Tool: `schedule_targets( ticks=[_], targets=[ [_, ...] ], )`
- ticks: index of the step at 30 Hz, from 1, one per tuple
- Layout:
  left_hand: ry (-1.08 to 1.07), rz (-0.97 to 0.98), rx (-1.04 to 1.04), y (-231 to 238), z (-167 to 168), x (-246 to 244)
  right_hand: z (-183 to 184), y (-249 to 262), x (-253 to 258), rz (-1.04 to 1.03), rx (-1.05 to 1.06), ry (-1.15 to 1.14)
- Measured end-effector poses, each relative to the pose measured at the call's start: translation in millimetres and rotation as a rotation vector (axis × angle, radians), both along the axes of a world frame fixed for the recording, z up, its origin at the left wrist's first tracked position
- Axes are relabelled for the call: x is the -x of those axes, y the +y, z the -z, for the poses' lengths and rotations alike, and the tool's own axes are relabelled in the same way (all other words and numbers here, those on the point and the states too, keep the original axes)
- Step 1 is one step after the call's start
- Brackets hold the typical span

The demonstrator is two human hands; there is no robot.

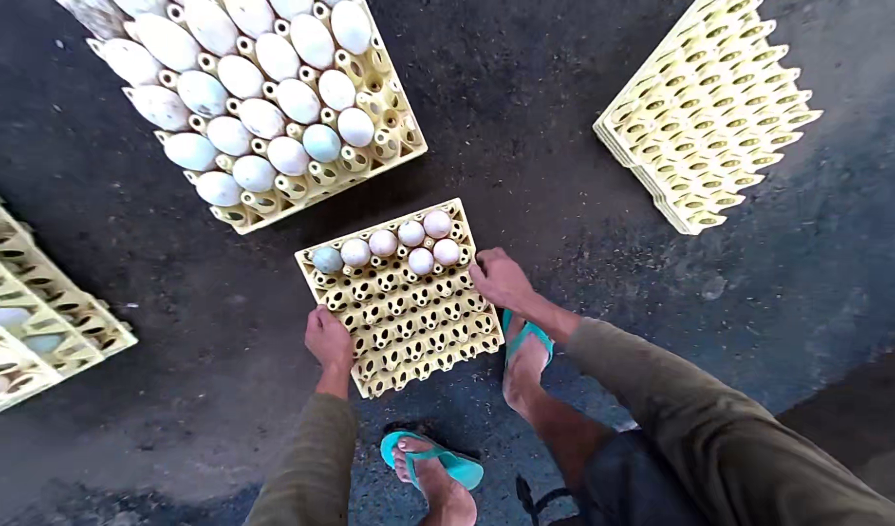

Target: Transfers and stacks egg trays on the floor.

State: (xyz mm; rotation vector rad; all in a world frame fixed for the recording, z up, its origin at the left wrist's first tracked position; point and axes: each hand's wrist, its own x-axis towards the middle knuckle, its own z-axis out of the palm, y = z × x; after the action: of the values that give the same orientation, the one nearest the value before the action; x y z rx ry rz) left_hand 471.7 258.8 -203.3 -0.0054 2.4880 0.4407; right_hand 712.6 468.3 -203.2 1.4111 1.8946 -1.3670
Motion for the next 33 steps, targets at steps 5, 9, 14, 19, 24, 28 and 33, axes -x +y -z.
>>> schedule_targets(
  ticks=[5, 9, 14, 19, 24, 28, 33],
  targets=[
    [-0.179, 0.424, 0.270, 2, -34, 41, -4, 15, 19, -0.235, -0.316, 0.438],
    [-0.239, 0.689, 0.344, 26, -98, 77, -6, 18, 49, -0.556, -0.306, 0.345],
    [-0.032, 0.601, -0.029, 30, -189, 70, -7, 10, 47, -0.631, -0.388, 0.315],
    [-0.108, 0.620, -0.063, -1, -208, 51, -20, 23, 40, -0.376, -0.149, 0.377],
    [-0.149, 0.792, 0.039, 8, -204, 53, -20, 59, 50, 0.139, 0.066, 0.344],
    [-0.158, 0.854, 0.038, 8, -202, 57, -6, 64, 71, -0.424, -0.280, 0.229],
    [-0.149, 0.855, 0.044, 9, -204, 66, -8, 55, 82, -0.616, -0.388, 0.134]
  ],
)
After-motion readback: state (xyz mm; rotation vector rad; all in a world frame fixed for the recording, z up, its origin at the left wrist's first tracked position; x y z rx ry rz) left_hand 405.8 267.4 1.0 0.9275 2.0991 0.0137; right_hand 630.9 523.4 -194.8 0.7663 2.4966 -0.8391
